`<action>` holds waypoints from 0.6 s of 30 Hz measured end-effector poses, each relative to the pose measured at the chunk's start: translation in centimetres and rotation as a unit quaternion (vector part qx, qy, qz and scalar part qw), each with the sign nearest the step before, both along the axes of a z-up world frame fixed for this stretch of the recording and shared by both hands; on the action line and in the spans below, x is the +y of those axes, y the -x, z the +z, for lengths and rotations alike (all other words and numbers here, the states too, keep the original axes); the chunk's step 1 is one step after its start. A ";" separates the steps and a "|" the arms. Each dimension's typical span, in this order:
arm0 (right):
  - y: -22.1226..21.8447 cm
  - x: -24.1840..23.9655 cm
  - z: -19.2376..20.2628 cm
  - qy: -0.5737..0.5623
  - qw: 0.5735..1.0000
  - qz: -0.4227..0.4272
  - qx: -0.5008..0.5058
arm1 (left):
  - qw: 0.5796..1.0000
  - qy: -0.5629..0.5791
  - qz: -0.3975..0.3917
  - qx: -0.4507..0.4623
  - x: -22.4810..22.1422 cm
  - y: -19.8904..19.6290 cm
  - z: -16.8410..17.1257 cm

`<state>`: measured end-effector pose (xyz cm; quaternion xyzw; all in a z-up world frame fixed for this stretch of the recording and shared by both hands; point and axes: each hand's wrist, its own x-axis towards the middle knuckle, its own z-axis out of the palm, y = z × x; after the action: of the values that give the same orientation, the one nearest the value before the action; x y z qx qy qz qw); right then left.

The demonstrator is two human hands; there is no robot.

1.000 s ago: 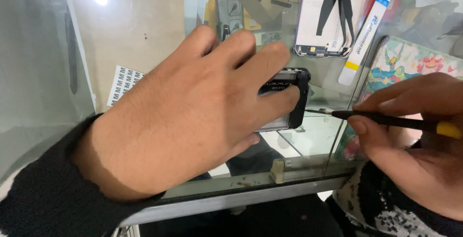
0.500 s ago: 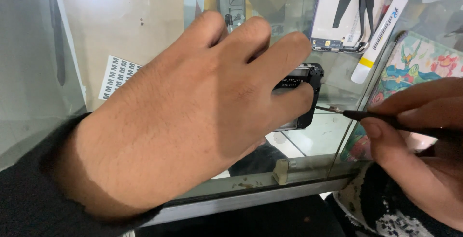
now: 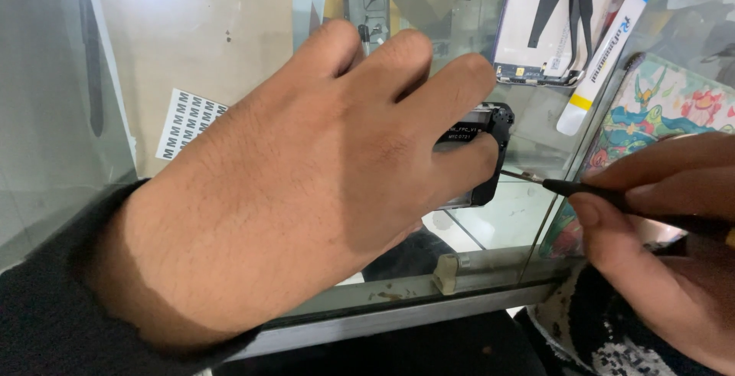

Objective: Disassembling a mobile phone using a screwdriver and prying tools to access internal components.

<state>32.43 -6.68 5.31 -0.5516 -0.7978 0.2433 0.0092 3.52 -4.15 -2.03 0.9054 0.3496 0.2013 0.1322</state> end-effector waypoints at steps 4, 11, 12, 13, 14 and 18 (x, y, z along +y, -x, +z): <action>0.3 -0.1 -0.2 -0.016 0.999 0.014 0.024 | 1.000 -0.002 0.002 0.002 0.0 0.0 -0.1; 0.6 -0.9 -0.1 -0.056 0.998 0.027 -0.012 | 1.000 -0.013 -0.002 0.014 0.0 0.1 0.2; 1.0 -0.9 0.0 -0.056 0.998 0.025 -0.008 | 1.000 -0.014 -0.004 0.020 0.0 0.1 0.2; 0.9 -1.1 -0.1 -0.056 0.998 0.026 -0.009 | 1.000 -0.015 -0.004 0.020 0.0 0.1 0.1; 0.8 -1.3 -0.2 -0.042 0.999 -0.005 -0.005 | 1.000 -0.020 0.001 0.020 0.0 0.0 0.1; 1.2 -0.4 -0.5 -0.039 0.999 0.029 -0.007 | 0.999 -0.027 0.013 0.017 -0.2 0.0 0.0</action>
<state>31.25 -7.05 4.85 -0.5289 -0.8226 0.2079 0.0181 3.52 -4.33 -2.05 0.9075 0.3576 0.1969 0.0993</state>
